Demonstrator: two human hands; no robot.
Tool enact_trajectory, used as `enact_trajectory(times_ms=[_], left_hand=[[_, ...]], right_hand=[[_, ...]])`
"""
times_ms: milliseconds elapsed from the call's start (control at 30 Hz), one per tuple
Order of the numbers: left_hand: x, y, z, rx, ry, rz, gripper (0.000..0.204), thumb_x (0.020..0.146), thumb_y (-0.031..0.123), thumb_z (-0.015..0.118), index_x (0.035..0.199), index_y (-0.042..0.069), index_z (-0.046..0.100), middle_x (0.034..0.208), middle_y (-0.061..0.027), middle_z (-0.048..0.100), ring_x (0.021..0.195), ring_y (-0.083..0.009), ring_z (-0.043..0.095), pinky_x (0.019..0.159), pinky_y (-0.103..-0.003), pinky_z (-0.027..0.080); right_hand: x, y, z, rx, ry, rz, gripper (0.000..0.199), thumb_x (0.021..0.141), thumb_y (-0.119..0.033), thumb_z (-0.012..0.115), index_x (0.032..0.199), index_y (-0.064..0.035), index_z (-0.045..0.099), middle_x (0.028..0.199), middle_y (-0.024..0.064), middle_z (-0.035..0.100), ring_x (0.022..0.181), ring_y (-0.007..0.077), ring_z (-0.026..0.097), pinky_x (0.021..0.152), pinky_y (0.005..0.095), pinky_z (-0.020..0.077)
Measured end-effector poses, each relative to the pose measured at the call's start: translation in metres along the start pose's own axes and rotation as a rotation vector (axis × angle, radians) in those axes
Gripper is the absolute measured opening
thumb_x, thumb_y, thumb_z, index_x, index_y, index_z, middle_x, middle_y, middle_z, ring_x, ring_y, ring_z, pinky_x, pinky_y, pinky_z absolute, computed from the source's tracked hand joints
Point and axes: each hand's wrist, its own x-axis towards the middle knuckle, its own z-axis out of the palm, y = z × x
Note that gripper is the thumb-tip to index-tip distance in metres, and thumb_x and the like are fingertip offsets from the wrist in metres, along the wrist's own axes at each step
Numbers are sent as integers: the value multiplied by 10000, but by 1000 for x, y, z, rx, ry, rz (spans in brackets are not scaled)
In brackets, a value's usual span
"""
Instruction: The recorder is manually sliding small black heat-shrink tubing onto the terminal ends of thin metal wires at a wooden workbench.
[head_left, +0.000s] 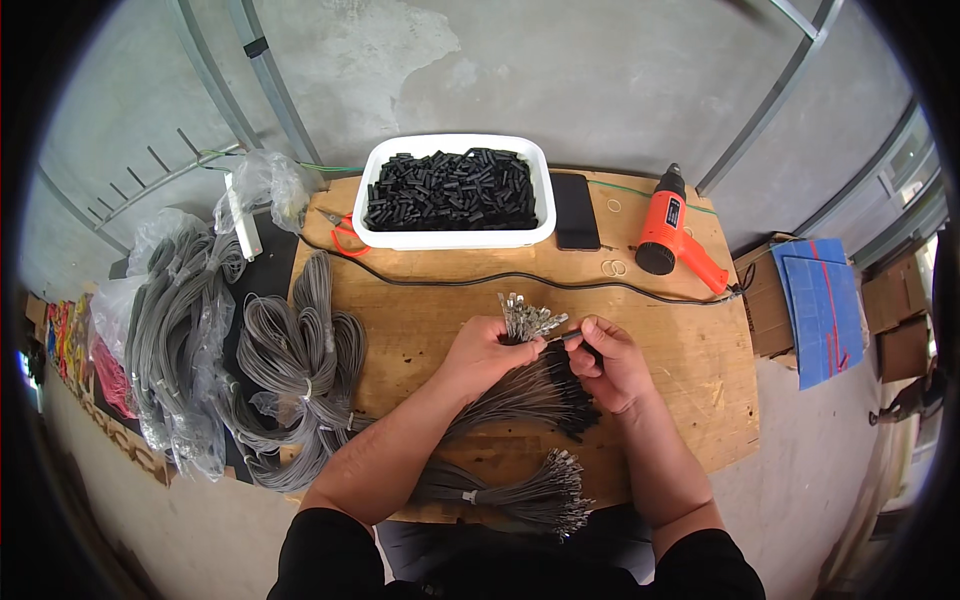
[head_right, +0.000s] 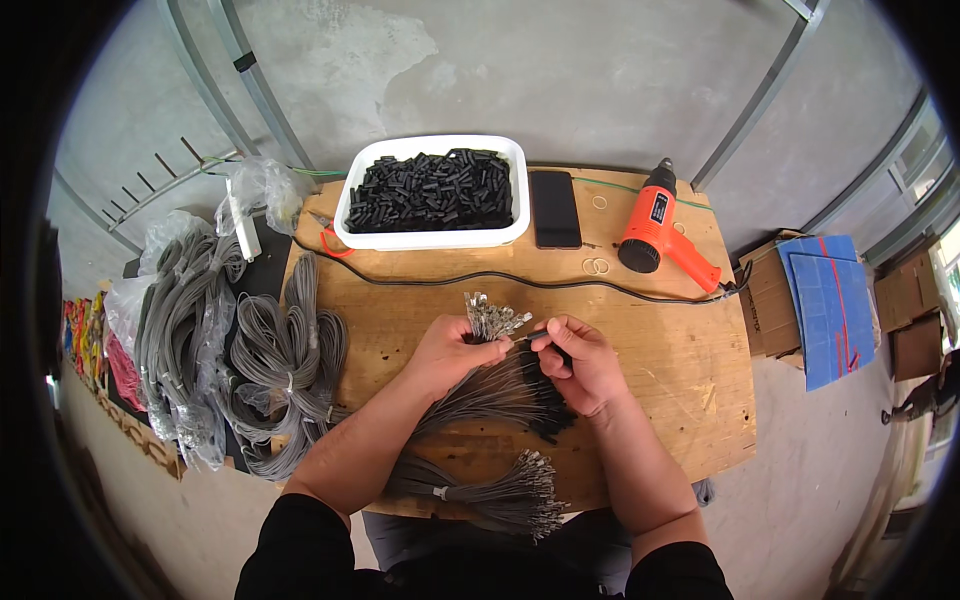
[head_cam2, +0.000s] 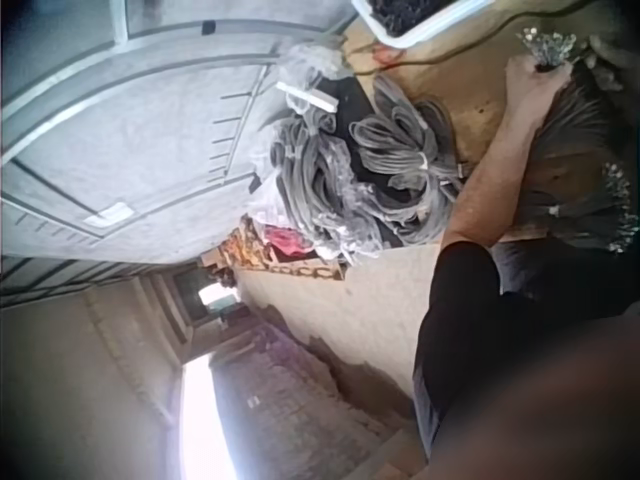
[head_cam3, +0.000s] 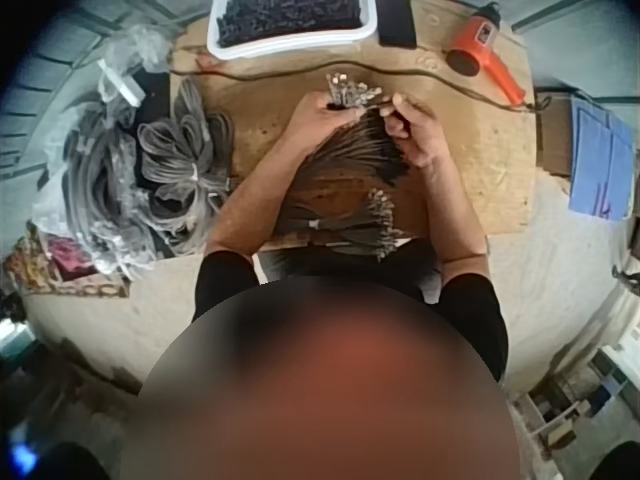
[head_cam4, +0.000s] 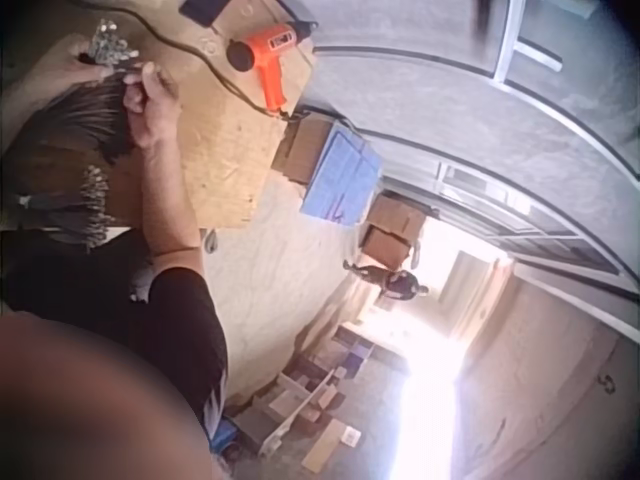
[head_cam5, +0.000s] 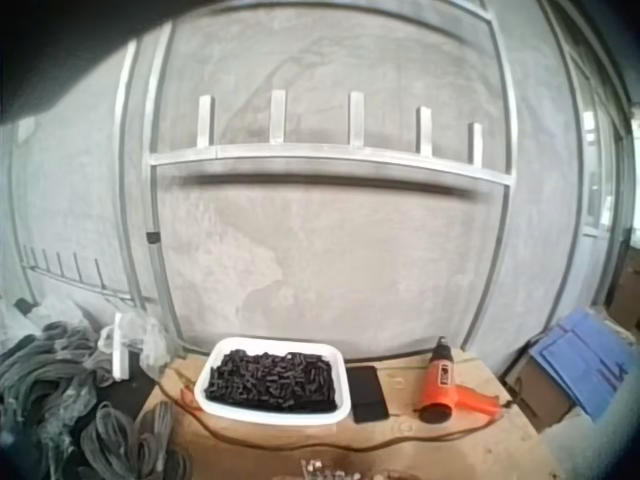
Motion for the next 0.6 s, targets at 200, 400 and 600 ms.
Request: enact_trajectory(times_ms=[200, 400, 600], left_hand=[[0, 0, 1, 16, -20, 12, 110, 880, 69, 732, 918, -29, 703, 808, -28, 677, 730, -80, 595, 678, -236, 479], [0, -3, 2, -4, -13, 35, 155, 876, 131, 735, 887, -23, 722, 752, -3, 668, 696, -53, 573, 636, -227, 461], [-2, 2, 3, 13, -54, -11, 144, 890, 95, 741, 961, -28, 716, 829, -26, 688, 744, -79, 606, 691, -231, 488]], right_hand=[[0, 4, 0, -65, -3, -3, 170, 984, -188, 641, 993, -19, 625, 843, 71, 664, 598, 69, 446, 493, 186, 320], [0, 4, 2, -104, 14, -19, 147, 972, -168, 657, 968, -26, 623, 824, 67, 665, 584, 64, 438, 492, 187, 317], [-2, 0, 1, -134, 52, -20, 124, 961, -151, 669, 959, -30, 638, 766, 32, 639, 537, 57, 407, 468, 194, 289]])
